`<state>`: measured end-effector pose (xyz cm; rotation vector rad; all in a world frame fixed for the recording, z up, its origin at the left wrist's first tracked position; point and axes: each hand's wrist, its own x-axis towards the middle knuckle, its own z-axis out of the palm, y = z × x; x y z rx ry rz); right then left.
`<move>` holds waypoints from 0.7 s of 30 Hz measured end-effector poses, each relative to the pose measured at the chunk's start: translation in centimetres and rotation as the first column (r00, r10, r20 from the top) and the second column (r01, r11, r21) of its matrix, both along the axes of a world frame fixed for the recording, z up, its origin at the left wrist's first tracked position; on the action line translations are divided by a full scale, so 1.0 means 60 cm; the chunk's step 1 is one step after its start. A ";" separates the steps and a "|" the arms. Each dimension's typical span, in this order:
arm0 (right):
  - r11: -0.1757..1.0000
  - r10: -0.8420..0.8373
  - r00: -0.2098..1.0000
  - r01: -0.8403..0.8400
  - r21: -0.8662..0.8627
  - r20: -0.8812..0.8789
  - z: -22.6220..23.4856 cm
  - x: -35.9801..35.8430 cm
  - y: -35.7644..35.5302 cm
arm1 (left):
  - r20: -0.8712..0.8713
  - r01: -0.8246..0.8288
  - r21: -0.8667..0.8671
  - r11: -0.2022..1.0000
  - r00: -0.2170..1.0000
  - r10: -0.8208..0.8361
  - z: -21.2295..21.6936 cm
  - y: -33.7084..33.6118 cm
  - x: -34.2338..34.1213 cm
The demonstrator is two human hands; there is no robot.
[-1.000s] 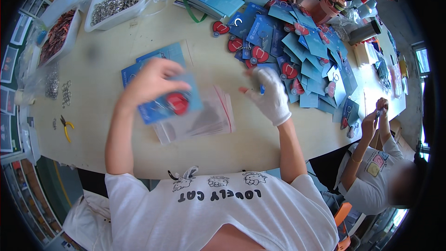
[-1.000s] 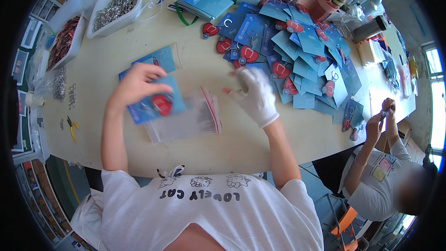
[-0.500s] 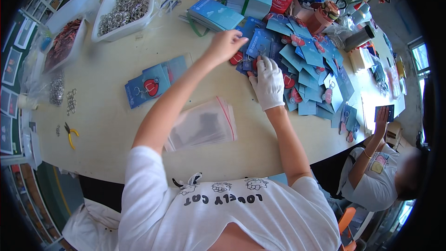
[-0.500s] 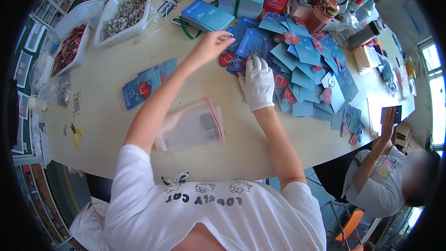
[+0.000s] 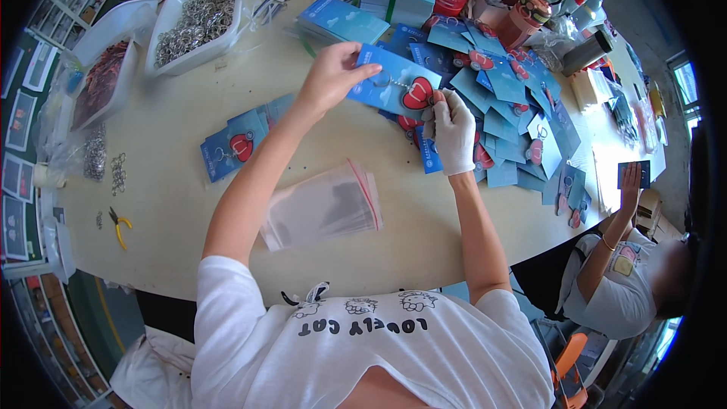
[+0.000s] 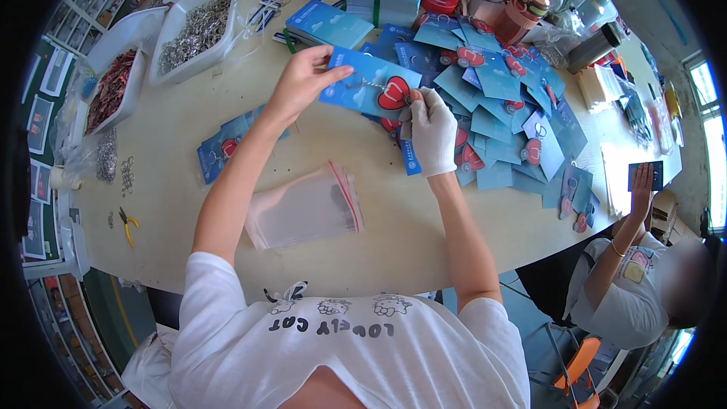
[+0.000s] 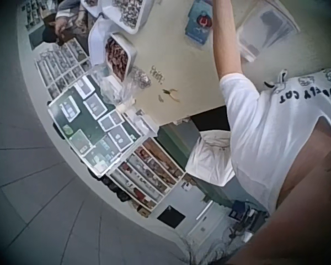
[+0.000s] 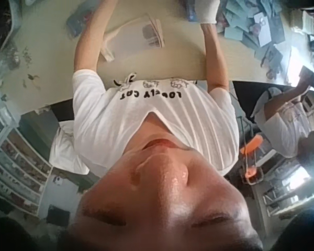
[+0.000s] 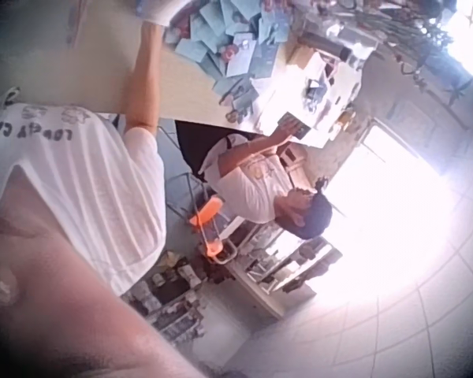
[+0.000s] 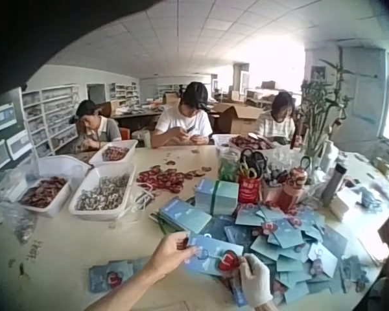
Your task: The person sits at a table and repeatedly picks up heart-shaped keychains attached to blue cards. They insert each keychain into a clear plastic bag and place the packaged item into a growing stack on the table.
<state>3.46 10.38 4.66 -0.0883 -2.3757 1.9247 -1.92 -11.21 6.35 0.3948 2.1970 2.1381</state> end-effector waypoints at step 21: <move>0.810 0.094 0.987 -0.001 -0.587 0.127 -0.001 0.053 -0.019 | -0.263 -0.209 -0.771 0.602 0.965 -0.002 -0.064 -0.072 0.241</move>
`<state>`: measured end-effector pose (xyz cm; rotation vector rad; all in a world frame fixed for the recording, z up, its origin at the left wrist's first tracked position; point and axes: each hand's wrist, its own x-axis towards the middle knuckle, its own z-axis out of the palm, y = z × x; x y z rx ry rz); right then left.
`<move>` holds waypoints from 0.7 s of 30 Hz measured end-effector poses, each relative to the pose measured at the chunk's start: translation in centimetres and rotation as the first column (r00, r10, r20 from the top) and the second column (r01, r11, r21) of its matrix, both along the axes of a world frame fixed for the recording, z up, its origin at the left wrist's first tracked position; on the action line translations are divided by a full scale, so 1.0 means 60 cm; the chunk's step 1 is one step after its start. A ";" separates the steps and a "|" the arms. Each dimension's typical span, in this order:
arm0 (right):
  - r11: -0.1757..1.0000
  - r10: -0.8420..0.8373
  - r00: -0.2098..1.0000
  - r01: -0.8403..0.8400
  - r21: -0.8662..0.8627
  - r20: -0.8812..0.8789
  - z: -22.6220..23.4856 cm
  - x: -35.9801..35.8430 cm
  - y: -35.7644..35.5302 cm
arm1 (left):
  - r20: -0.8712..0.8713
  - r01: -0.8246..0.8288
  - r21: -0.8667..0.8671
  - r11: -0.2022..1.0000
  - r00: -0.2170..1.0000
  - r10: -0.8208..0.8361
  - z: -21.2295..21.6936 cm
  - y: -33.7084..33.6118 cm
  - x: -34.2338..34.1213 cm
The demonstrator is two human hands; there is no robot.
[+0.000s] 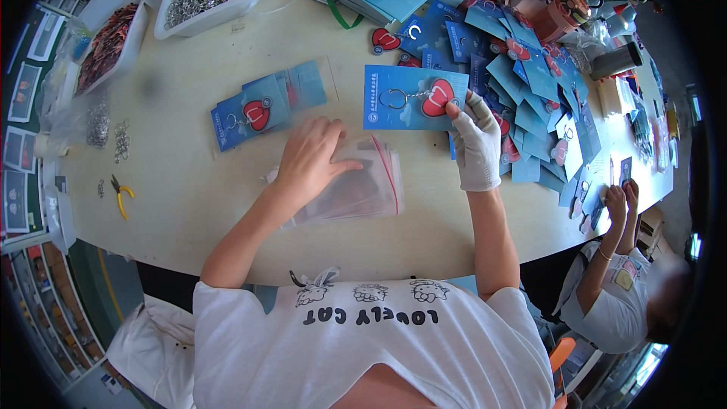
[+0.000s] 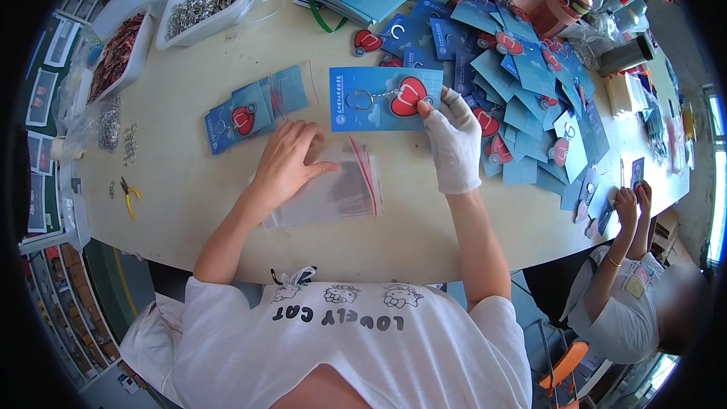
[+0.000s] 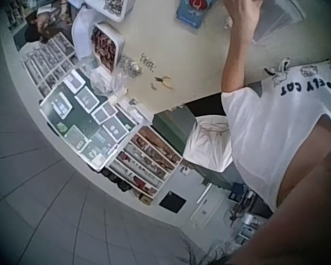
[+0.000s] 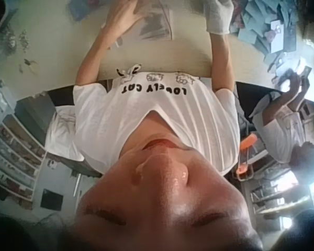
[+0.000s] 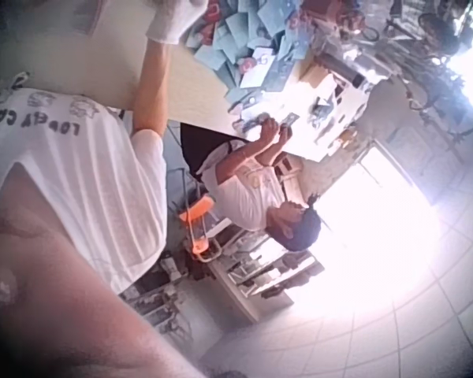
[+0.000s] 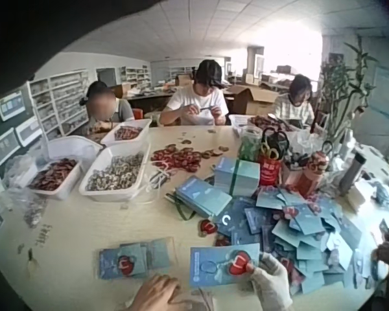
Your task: The person sits at a table and repeatedly picks up heart-shaped keychains attached to blue cards. They insert each keychain into a clear plastic bag and place the packaged item into a growing stack on the table.
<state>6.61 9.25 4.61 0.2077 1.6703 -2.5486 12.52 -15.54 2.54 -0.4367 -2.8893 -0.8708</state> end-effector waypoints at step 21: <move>0.996 -0.050 0.998 0.047 0.070 0.040 -0.031 0.017 0.025 | 0.405 -0.207 0.539 0.816 0.914 -0.035 0.007 -0.047 -0.004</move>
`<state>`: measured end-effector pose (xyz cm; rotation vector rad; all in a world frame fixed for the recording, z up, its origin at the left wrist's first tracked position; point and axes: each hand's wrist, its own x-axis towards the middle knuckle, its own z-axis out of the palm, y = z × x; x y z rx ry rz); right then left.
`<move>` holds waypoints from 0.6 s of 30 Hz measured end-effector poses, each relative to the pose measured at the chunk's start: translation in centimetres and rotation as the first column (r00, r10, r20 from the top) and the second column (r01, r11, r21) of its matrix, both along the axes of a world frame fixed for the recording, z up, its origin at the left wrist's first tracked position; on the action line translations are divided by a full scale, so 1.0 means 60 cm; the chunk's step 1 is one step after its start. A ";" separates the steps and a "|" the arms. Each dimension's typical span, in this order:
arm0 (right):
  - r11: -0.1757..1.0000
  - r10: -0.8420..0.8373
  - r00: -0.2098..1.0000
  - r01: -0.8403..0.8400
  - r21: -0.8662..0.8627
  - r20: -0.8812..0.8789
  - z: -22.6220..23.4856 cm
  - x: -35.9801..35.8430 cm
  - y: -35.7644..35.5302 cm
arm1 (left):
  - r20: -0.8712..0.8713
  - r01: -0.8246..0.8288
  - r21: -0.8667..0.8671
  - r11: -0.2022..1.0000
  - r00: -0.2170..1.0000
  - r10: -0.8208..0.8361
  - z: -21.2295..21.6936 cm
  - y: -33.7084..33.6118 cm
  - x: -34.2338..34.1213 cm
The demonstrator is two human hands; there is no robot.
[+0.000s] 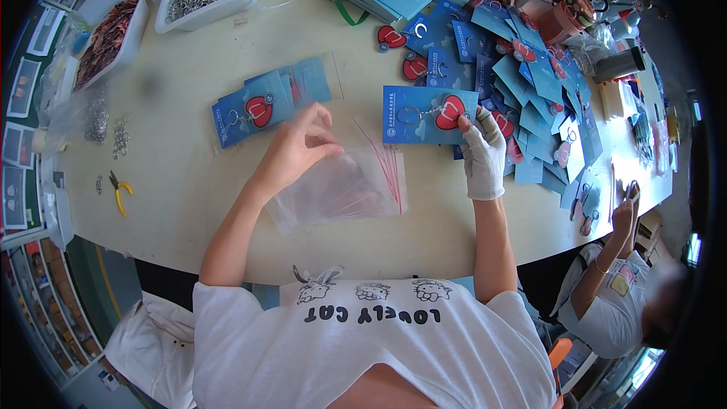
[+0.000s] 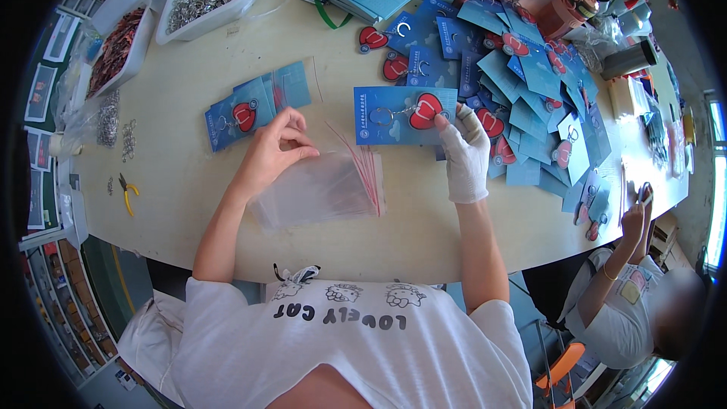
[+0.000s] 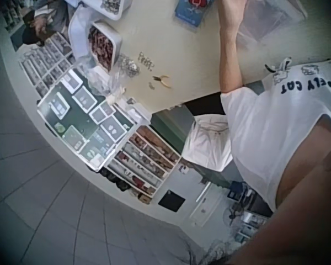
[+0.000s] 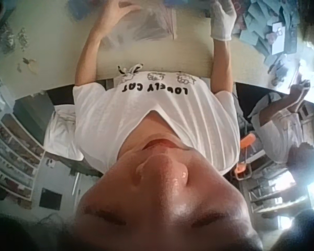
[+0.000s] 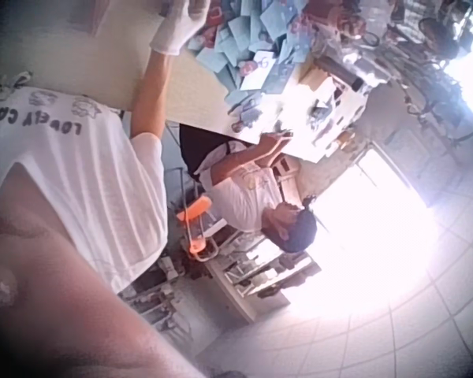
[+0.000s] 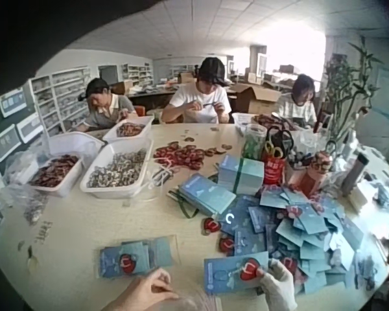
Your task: The person sits at a table and repeatedly picks up heart-shaped keychains attached to blue cards. They insert each keychain into a clear plastic bag and place the packaged item into a growing stack on the table.
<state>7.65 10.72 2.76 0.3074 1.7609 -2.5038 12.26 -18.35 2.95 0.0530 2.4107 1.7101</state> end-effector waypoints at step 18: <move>0.999 0.018 1.000 -0.019 -0.043 -0.024 -0.017 0.003 -0.023 | -0.007 0.048 0.137 0.989 0.999 -0.048 -0.019 -0.015 0.000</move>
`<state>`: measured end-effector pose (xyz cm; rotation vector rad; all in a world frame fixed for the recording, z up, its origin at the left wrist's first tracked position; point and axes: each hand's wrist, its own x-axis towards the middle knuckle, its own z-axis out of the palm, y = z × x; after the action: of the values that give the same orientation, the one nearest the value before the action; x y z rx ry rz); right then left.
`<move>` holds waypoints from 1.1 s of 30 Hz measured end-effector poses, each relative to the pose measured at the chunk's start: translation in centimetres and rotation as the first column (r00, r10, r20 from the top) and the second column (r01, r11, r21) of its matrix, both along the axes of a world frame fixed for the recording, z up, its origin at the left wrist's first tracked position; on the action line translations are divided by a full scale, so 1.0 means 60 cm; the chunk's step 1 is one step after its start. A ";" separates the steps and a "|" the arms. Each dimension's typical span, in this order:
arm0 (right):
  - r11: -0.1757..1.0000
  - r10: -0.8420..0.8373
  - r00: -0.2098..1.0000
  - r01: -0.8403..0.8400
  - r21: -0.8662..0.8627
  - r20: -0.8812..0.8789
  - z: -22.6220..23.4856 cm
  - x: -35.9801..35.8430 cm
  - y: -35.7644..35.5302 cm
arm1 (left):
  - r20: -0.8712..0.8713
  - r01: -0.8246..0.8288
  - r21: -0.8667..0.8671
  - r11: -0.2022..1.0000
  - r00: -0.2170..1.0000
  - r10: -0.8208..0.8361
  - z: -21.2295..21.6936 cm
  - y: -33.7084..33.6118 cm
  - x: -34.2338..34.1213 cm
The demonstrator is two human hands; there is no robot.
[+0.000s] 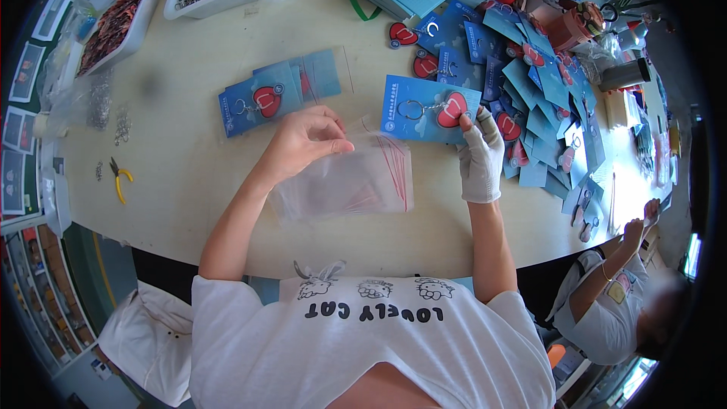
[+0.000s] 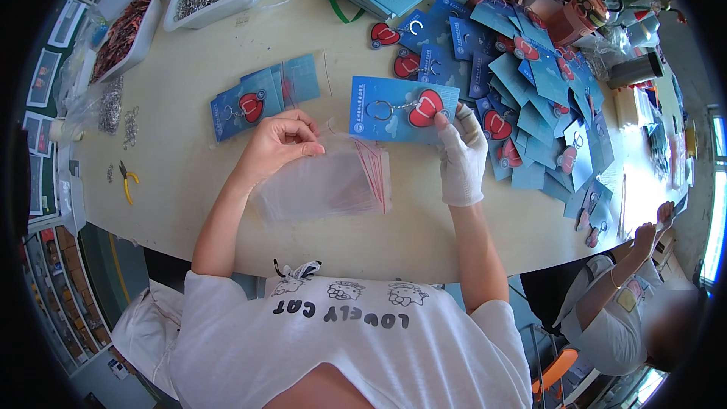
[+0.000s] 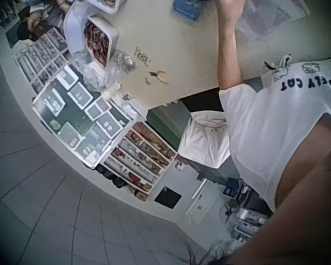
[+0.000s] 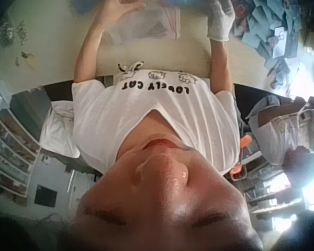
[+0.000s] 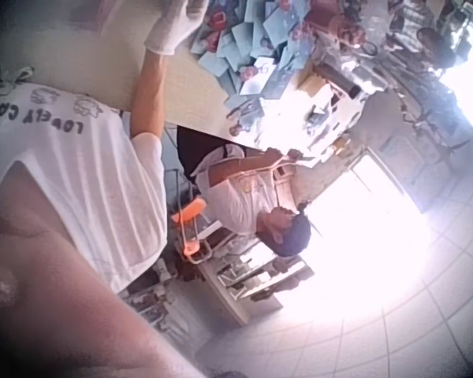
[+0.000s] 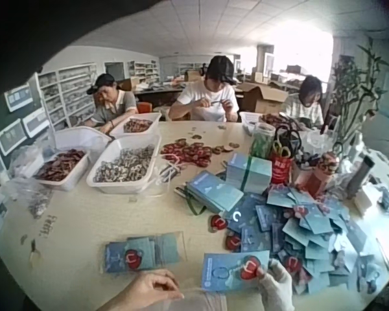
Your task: The person sits at a table and repeatedly picks up heart-shaped keychains attached to blue cards. They insert each keychain into a clear plastic bag and place the packaged item into a growing stack on the table.
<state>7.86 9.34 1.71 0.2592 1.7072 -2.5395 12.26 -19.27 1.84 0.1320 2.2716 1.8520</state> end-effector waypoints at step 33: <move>0.916 0.355 0.935 -0.352 0.191 0.021 0.051 0.009 0.020 | 0.264 0.111 0.038 0.993 0.957 -0.117 0.064 0.032 0.005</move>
<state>8.39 10.57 4.79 -0.0579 1.8136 -2.1275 12.59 -17.36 5.71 0.0153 2.0182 1.7223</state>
